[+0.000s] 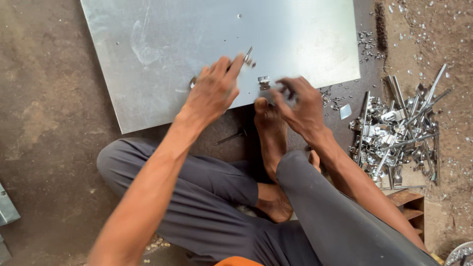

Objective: The person attaches metal latch hardware and support strips to rectangular metal panels using a hammer and rivets, eventually stacking the completed panels.

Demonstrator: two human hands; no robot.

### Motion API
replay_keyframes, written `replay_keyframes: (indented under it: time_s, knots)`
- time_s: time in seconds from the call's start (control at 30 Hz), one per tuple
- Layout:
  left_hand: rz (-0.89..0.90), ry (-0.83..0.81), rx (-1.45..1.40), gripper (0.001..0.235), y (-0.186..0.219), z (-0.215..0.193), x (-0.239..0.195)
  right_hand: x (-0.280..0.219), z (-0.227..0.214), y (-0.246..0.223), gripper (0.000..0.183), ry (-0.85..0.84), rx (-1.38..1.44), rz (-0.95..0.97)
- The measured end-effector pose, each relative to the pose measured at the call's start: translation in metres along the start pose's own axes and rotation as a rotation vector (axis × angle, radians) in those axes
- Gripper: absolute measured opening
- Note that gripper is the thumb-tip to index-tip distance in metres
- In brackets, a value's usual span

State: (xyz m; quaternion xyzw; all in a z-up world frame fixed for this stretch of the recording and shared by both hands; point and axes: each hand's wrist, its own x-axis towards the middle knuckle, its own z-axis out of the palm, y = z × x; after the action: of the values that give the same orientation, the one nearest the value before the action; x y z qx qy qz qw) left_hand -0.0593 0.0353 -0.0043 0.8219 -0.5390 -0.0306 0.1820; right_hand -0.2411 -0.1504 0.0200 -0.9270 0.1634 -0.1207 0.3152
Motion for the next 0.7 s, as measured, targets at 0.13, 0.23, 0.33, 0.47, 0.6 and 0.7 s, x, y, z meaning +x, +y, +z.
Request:
replay_keyframes:
  time_s: [0.13,0.23,0.33,0.47,0.6,0.7]
  knots:
    - [0.459,-0.249,0.083,0.060,0.024,-0.041,-0.074,-0.004,0.005,0.000,0.021,0.016,-0.011,-0.077]
    - [0.459,-0.287,0.059,0.055,0.024,-0.027,-0.084,-0.052,-0.013,0.027,0.017,-0.011,-0.085,0.070]
    - [0.301,-0.309,0.046,0.054,0.032,-0.001,-0.103,-0.090,-0.020,0.064,0.017,-0.050,-0.225,0.105]
    - [0.071,-0.085,-0.255,0.058,0.049,-0.004,-0.116,-0.090,-0.010,0.079,0.038,0.095,-0.233,0.152]
    - [-0.907,0.060,-1.124,0.054,0.062,-0.010,-0.115,-0.050,-0.015,0.077,0.032,0.356,0.732,0.857]
    - [-1.161,0.538,-1.790,0.052,0.040,-0.024,-0.099,-0.025,-0.028,0.068,0.034,0.459,1.138,0.978]
